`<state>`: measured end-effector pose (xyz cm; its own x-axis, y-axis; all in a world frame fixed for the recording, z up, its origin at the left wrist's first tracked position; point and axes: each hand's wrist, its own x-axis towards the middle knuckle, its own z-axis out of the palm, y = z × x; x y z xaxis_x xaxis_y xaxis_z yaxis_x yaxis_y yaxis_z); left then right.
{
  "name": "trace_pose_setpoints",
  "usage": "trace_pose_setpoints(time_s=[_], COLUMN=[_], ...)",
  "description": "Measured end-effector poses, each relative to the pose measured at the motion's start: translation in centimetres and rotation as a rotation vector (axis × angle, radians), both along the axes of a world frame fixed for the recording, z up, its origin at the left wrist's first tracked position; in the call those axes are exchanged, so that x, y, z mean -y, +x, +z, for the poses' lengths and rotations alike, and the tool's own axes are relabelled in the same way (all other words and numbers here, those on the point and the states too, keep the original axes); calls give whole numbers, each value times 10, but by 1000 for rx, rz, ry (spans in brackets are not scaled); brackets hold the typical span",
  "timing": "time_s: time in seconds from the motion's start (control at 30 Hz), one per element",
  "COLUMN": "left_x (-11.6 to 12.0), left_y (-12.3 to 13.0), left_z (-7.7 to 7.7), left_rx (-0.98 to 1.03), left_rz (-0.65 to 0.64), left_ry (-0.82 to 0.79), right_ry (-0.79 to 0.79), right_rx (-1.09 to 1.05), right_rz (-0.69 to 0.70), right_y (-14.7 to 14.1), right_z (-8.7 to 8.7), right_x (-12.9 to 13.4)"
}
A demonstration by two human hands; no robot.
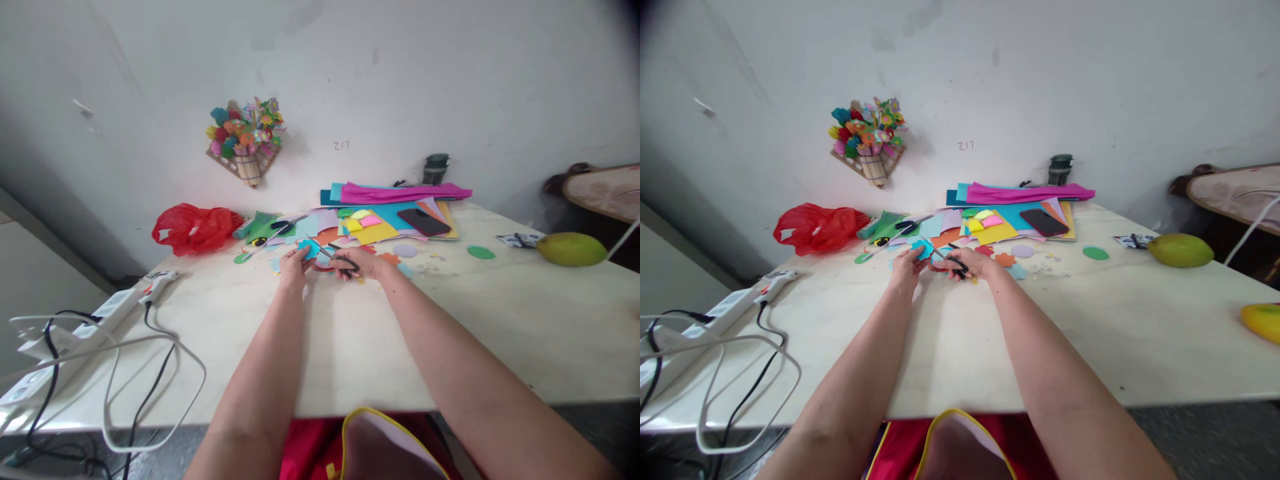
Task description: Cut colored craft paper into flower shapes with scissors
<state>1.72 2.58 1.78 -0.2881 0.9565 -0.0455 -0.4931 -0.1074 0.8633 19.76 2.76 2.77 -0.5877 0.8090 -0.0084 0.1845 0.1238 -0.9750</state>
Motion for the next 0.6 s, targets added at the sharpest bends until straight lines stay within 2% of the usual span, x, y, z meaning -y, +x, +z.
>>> trace_pose_setpoints(time_s=[0.2,0.43,0.6], left_x=[0,1,-1], left_y=[4,4,3], left_z=[1,0,-2], left_rx=[40,91,85], left_rz=[72,126,153], left_ry=[-16,-34,-29], right_ry=[-68,-56,-78], right_rx=[-52,-48,-137], right_rz=[13,66,93], right_y=[3,13,24], right_z=[1,-2,0], right_x=[2,-3,-5])
